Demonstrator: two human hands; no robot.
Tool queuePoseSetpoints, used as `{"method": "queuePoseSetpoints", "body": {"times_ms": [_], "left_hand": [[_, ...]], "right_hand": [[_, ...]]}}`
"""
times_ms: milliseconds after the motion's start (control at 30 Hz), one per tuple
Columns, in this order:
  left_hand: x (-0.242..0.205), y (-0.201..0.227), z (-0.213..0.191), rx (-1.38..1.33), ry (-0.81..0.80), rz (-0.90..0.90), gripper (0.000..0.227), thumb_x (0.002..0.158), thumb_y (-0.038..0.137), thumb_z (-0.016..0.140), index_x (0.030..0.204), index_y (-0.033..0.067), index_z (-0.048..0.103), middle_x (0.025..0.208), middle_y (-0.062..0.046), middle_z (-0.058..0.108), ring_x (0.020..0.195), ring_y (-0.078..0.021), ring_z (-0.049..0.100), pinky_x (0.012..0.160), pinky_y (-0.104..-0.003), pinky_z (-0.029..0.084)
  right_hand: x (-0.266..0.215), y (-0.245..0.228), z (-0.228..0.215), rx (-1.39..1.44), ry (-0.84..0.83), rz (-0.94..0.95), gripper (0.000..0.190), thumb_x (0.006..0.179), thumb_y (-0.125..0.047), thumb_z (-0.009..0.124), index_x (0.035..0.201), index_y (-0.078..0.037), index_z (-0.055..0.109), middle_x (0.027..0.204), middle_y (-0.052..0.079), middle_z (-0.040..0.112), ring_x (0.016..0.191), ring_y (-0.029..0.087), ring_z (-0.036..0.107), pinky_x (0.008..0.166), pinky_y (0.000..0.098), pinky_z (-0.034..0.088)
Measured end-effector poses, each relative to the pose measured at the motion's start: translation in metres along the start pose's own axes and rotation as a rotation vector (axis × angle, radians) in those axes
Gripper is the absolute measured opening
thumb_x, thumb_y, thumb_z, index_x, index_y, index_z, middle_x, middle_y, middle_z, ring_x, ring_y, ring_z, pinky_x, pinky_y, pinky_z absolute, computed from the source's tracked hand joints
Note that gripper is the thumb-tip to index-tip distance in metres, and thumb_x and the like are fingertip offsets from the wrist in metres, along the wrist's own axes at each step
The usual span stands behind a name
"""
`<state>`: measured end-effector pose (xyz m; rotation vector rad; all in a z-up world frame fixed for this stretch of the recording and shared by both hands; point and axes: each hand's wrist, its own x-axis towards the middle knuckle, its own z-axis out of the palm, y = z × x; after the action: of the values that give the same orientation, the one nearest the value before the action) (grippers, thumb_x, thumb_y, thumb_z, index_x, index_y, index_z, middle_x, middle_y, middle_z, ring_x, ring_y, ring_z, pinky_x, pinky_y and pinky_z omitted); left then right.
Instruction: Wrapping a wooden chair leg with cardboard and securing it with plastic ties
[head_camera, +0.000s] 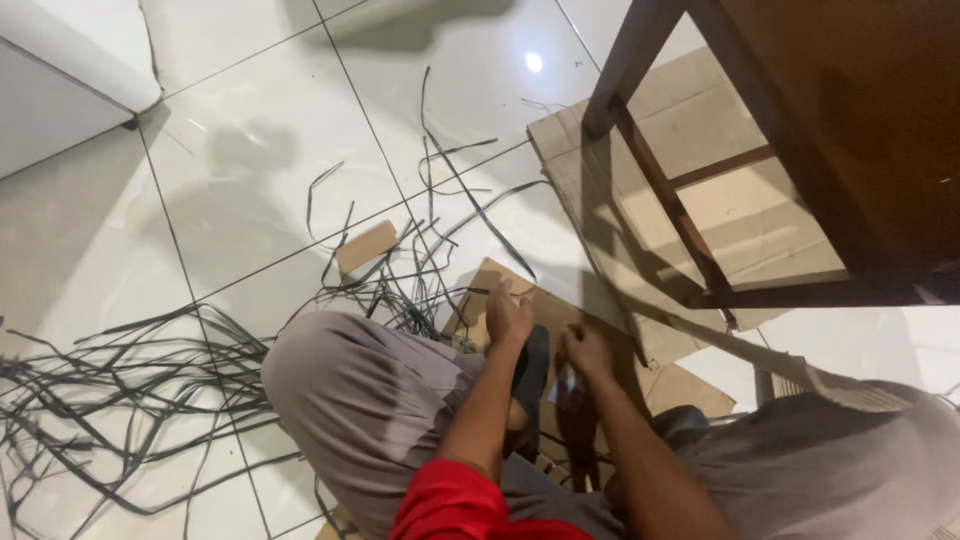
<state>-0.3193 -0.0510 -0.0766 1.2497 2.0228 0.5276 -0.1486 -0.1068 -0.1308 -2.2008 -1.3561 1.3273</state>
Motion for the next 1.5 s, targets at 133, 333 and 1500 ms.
{"method": "queuePoseSetpoints", "body": {"times_ms": [133,333,1500], "left_hand": [[0.023,-0.002,0.005,-0.029,0.033,-0.009,0.05,0.093,0.021,0.06,0.141,0.0091,0.058,0.133,-0.018,0.061,0.126,-0.0377,0.059,0.105,-0.052,0.051],[0.089,-0.023,-0.005,0.06,0.217,-0.091,0.038,0.089,0.023,0.065,0.127,0.0172,0.066,0.124,-0.011,0.063,0.115,-0.034,0.064,0.095,-0.049,0.057],[-0.064,0.035,0.066,-0.184,-0.18,0.519,0.034,0.08,0.019,0.073,0.113,0.0132,0.076,0.103,-0.016,0.076,0.102,-0.0404,0.07,0.092,-0.053,0.058]], "right_hand": [[0.028,-0.012,-0.022,0.034,-0.004,0.418,0.088,0.093,-0.07,0.042,0.155,-0.007,0.049,0.16,0.012,0.049,0.15,0.027,0.041,0.129,0.0435,0.023],[0.04,0.019,-0.022,0.156,0.394,0.241,0.042,0.091,-0.054,0.062,0.102,-0.017,0.08,0.104,0.011,0.078,0.11,0.032,0.071,0.095,0.0403,0.054],[0.049,0.009,-0.093,0.682,0.287,0.191,0.044,0.097,-0.062,0.065,0.126,-0.031,0.074,0.121,0.016,0.069,0.098,0.031,0.073,0.082,0.0461,0.06]]}}
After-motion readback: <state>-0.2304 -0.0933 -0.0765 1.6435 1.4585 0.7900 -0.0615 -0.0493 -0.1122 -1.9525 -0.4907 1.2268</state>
